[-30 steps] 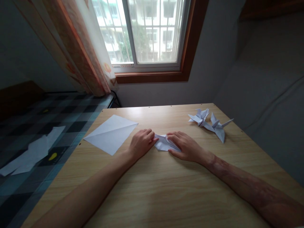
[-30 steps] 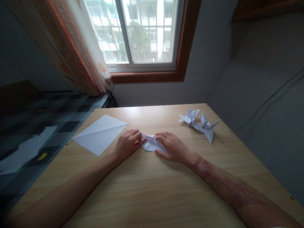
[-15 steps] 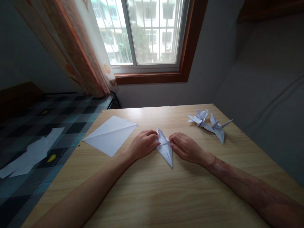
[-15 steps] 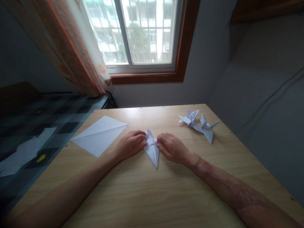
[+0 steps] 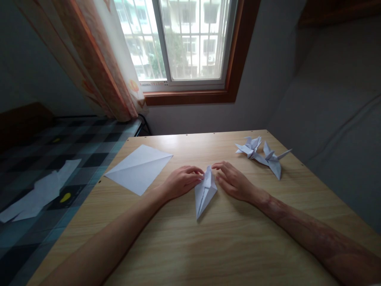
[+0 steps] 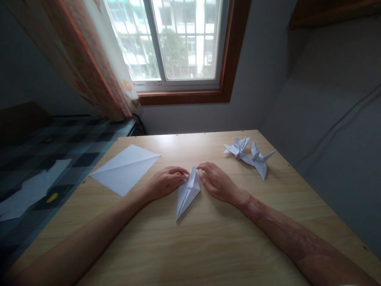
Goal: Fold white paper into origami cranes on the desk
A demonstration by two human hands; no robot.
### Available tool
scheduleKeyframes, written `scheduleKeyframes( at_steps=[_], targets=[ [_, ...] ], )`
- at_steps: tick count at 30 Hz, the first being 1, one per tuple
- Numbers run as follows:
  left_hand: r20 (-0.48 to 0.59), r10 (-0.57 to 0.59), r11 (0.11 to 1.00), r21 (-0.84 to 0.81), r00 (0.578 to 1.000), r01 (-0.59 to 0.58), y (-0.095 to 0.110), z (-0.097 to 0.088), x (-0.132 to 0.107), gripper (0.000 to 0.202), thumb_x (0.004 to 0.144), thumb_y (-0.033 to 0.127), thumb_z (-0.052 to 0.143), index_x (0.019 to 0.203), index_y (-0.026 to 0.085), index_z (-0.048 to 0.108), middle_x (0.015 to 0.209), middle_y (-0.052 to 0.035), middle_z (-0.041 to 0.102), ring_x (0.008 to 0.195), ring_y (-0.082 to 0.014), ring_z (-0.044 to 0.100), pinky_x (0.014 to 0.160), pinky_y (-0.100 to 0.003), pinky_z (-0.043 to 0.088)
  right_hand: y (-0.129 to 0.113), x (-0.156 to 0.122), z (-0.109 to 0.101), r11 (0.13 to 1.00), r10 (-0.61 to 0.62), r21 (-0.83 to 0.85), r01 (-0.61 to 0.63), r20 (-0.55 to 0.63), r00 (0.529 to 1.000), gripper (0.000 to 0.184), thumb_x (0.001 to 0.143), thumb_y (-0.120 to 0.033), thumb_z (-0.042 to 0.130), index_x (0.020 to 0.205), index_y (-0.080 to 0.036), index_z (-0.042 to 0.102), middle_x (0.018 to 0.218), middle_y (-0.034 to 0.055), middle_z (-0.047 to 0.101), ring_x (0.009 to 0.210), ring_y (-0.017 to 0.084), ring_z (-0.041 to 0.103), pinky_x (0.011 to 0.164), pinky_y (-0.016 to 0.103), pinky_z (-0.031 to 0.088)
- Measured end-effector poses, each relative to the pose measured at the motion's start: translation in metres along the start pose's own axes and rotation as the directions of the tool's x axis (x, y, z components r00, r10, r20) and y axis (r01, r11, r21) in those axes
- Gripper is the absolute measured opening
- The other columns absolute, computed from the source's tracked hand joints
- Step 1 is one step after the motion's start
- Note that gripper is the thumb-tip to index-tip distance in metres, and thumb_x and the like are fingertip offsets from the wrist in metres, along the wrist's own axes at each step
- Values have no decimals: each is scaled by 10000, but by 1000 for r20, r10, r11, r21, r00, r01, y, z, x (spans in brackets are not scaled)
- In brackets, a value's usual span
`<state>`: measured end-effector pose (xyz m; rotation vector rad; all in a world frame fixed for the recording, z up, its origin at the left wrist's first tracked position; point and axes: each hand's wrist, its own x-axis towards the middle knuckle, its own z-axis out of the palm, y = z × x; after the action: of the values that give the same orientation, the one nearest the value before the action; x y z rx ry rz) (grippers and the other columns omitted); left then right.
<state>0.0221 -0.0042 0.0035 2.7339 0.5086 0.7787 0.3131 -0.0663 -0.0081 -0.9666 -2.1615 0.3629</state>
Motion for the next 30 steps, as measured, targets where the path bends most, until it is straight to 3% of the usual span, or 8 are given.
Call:
scheduleKeyframes(
  at_steps=[3,6,14,23,30],
  targets=[
    [38,25,997,-76,999,-22,2,-1,1,257,1148,283,587,1186,219,833,1223,-88,840,1092,-201,796,1007,-322,610,2,2,0,1000,5,-3,-4,26,1000,398,1067,-124,548,1436,-261,608,1483,143,655,1418,316,604,1212,526,500],
    [68,31,990,-142,997,-21,4,-3,1,268,1142,248,572,1200,213,831,1236,-91,840,1120,-199,799,1030,-324,616,2,3,0,1000,19,-1,-19,54,998,374,1051,-121,573,1392,-258,640,1496,144,661,1398,316,628,1188,524,516],
    [108,77,996,-54,991,-71,12,-4,3,245,992,251,713,1223,226,791,1319,-80,820,1198,-238,781,1101,-387,583,1,0,-2,995,76,71,-76,14,997,364,963,-78,599,1280,-247,655,1173,94,746,1114,288,701,1002,443,545],
    [134,96,995,-51,986,-90,14,-2,4,323,993,128,624,1251,239,783,1334,-69,817,1165,-225,775,1055,-373,586,3,5,-4,965,209,156,-210,21,978,89,973,-204,679,959,-213,766,958,57,712,931,235,640,849,369,479],
    [138,100,990,-116,985,-84,11,-2,4,384,952,75,609,1255,239,780,1347,-74,810,1179,-225,770,1056,-368,594,3,10,-10,915,288,260,-309,115,951,122,922,-221,692,930,-198,812,949,51,751,871,205,620,772,324,456]
  ],
)
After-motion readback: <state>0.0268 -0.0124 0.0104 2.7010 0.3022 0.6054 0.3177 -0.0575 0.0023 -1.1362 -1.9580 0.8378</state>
